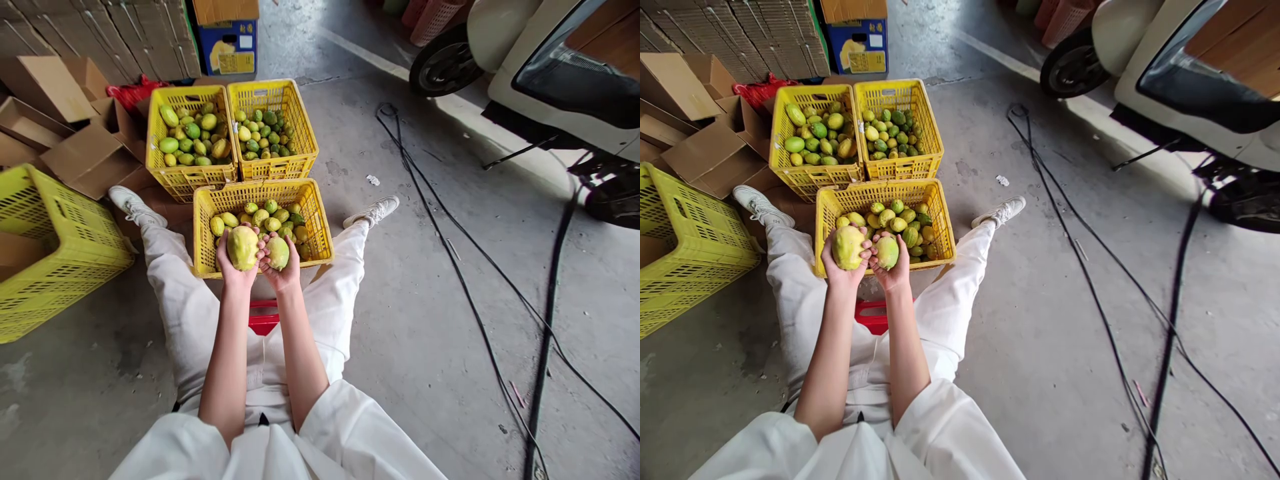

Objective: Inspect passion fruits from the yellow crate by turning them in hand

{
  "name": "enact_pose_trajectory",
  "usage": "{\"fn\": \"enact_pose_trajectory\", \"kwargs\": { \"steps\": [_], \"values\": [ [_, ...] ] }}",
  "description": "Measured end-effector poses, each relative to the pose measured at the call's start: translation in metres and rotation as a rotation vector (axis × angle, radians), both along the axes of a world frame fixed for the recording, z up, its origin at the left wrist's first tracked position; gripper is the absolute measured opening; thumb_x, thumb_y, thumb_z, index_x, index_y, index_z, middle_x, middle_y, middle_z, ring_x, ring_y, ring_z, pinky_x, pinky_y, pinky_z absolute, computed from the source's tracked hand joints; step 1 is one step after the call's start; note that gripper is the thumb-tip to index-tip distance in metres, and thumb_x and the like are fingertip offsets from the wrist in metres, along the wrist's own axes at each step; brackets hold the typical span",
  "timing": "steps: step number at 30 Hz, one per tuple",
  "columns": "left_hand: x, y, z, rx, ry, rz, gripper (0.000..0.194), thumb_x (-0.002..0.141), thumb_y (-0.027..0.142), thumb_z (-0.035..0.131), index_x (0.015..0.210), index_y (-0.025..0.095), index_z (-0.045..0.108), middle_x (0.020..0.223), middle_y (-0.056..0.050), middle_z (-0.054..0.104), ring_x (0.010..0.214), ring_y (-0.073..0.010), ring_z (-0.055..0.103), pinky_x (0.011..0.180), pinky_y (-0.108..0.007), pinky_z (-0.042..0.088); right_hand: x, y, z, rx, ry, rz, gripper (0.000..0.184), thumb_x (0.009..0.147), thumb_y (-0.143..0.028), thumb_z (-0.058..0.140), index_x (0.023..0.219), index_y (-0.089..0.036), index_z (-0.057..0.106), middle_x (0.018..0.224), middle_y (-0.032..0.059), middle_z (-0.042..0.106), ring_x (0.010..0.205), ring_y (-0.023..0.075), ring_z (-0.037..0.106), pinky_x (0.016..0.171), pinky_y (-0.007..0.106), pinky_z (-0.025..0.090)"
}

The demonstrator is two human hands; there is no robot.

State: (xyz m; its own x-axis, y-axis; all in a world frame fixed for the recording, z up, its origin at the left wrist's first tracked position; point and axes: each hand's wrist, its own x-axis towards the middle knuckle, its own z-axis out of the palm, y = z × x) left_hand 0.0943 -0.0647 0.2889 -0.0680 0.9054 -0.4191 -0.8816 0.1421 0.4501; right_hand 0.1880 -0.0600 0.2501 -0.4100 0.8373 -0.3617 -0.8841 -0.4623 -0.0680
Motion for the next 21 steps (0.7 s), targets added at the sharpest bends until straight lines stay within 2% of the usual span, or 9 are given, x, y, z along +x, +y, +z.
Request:
{"fn": "enact_pose_trajectory", "kwargs": {
  "steps": [3,5,6,8,9,12,16,19,21],
  "values": [
    [-0.003,0.001,0.002,-0.011,-0.014,0.099,0.043,0.088,0.049,0.034,0.088,0.019,0.065,0.079,-0.007,0.064,0.058,-0.0139,0.054,0.048,-0.024,0.044,0.000,-0.004,0.004,0.047,0.002,-0.017,0.025,0.087,-0.033,0.043,0.100,-0.018,0.059,0.091,0.0048,0.066,0.077,0.0131,0.063,0.063,0.024,0.056],
    [-0.006,-0.001,0.002,0.020,-0.064,0.145,0.036,0.089,0.040,0.038,0.096,0.018,0.064,0.086,-0.007,0.067,0.074,-0.0166,0.063,0.063,-0.026,0.052,-0.002,-0.005,0.007,0.068,-0.019,-0.069,0.025,0.083,-0.025,0.047,0.104,-0.020,0.058,0.094,0.0040,0.067,0.089,0.0148,0.064,0.074,0.028,0.057],
    [-0.007,-0.001,0.002,0.052,-0.091,0.151,0.032,0.088,0.036,0.041,0.101,0.018,0.063,0.094,-0.008,0.068,0.087,-0.0185,0.065,0.073,-0.029,0.054,-0.002,-0.006,0.007,0.076,-0.023,-0.091,0.025,0.081,-0.023,0.049,0.105,-0.021,0.058,0.093,0.0031,0.067,0.089,0.0141,0.063,0.075,0.027,0.057],
    [-0.006,-0.003,0.000,0.125,-0.133,0.152,0.031,0.087,0.033,0.047,0.110,0.018,0.060,0.108,-0.010,0.067,0.109,-0.0218,0.061,0.090,-0.034,0.051,-0.004,-0.005,0.008,0.095,-0.011,-0.112,0.025,0.081,-0.022,0.050,0.105,-0.022,0.058,0.091,0.0014,0.066,0.078,0.0110,0.061,0.065,0.021,0.055],
    [-0.005,-0.003,-0.001,0.147,-0.151,0.150,0.033,0.087,0.034,0.049,0.114,0.018,0.058,0.113,-0.011,0.065,0.113,-0.0223,0.060,0.093,-0.034,0.050,-0.005,-0.005,0.008,0.099,0.000,-0.108,0.022,0.082,-0.024,0.050,0.103,-0.023,0.058,0.089,0.0009,0.065,0.070,0.0095,0.059,0.057,0.017,0.052],
    [0.001,-0.003,-0.004,0.131,-0.215,0.167,0.036,0.088,0.039,0.051,0.117,0.017,0.056,0.111,-0.011,0.063,0.103,-0.0182,0.063,0.088,-0.028,0.054,-0.004,-0.002,0.005,0.090,0.009,-0.063,0.016,0.087,-0.032,0.046,0.094,-0.023,0.057,0.082,0.0005,0.062,0.054,0.0070,0.050,0.038,0.011,0.037],
    [0.004,-0.003,-0.005,0.042,-0.296,0.148,0.035,0.095,0.043,0.040,0.108,0.015,0.057,0.095,-0.008,0.063,0.084,-0.0116,0.064,0.076,-0.020,0.056,0.003,-0.001,0.000,0.096,-0.041,0.020,0.032,0.094,-0.039,0.032,0.085,-0.020,0.056,0.071,0.0010,0.060,0.041,0.0060,0.038,0.033,0.012,0.031],
    [0.003,-0.002,-0.006,0.010,-0.332,0.129,0.039,0.096,0.045,0.036,0.104,0.014,0.058,0.092,-0.007,0.064,0.088,-0.0101,0.064,0.081,-0.017,0.055,0.010,-0.003,-0.002,0.161,-0.068,0.113,0.038,0.095,-0.038,0.026,0.083,-0.018,0.056,0.064,0.0012,0.058,0.038,0.0065,0.038,0.035,0.014,0.035],
    [0.002,-0.002,-0.008,0.012,-0.316,0.138,0.037,0.095,0.043,0.040,0.104,0.014,0.059,0.093,-0.008,0.065,0.097,-0.0115,0.063,0.088,-0.019,0.054,0.013,-0.004,-0.002,0.195,-0.074,0.183,0.037,0.094,-0.040,0.030,0.083,-0.017,0.057,0.062,0.0015,0.058,0.041,0.0081,0.044,0.039,0.017,0.041]
  ]
}}
